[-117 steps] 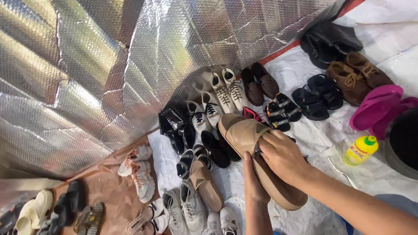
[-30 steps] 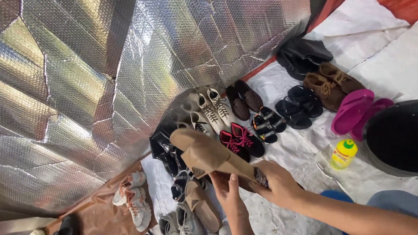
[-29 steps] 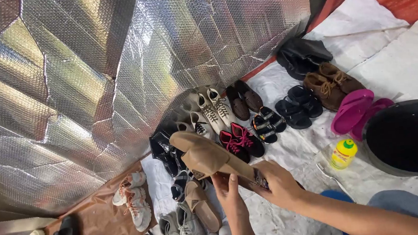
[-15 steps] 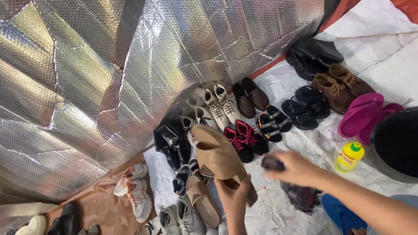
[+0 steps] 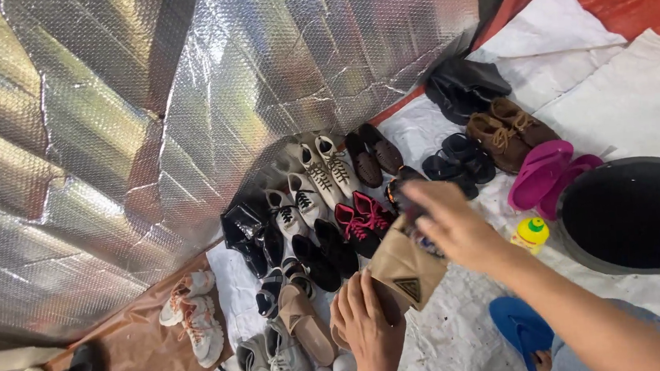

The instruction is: The person is cleaning a beige sandal by applying liquid cleaner and scrubbing the sides, top, and sole with a toothbrush.

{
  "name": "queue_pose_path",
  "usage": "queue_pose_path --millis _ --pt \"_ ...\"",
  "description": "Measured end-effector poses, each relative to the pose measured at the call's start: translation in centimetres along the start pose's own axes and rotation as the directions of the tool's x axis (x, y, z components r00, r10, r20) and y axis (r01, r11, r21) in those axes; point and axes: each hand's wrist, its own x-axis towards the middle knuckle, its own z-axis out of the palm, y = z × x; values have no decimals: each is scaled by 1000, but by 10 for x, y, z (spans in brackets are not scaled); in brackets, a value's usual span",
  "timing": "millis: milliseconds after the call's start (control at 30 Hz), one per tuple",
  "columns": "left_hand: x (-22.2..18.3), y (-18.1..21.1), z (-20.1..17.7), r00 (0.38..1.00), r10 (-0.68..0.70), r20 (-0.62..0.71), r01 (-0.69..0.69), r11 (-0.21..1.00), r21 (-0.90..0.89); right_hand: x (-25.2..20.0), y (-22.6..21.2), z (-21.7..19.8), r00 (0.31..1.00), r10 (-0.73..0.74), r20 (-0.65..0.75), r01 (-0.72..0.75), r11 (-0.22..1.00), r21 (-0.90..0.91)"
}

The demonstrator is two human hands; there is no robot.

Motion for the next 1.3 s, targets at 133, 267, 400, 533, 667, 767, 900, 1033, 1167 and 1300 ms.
queue_pose_path --millis 133,267,400,533,667,767,900,1033,1167,1300 --pt "-19 -14 7 990 130 47 -134 986 101 -7 20 12 983 -37 181 89 954 -286" --pt "-22 -19 6 993 119 16 -120 982 147 -2 14 -1 946 178 270 -133 975 -177" --pt "-21 -17 1 994 113 0 -111 975 192 -1 -1 0 927 318 197 -280 939 -197" --pt "-24 -16 5 995 84 -58 -70 973 221 -3 -2 12 940 332 82 -320 939 -128" --pt "-24 -17 7 993 8 -121 22 969 246 -15 11 33 875 482 -49 -483 875 -15" --pt "-24 -14 7 989 -45 -142 83 958 273 -14 5 41 734 679 -11 -677 732 74" --pt "-21 -12 10 976 -130 -177 177 943 283 -9 4 48 604 787 126 -783 557 279" --pt "-21 -20 16 972 -165 -167 209 932 296 -5 -6 45 634 753 176 -762 569 308" --pt "-29 -31 38 926 -342 -162 355 933 63 -15 13 48 572 796 199 -794 476 377" --pt "-15 -32 20 729 -669 145 645 599 -475 -13 25 42 569 796 208 -722 363 588"
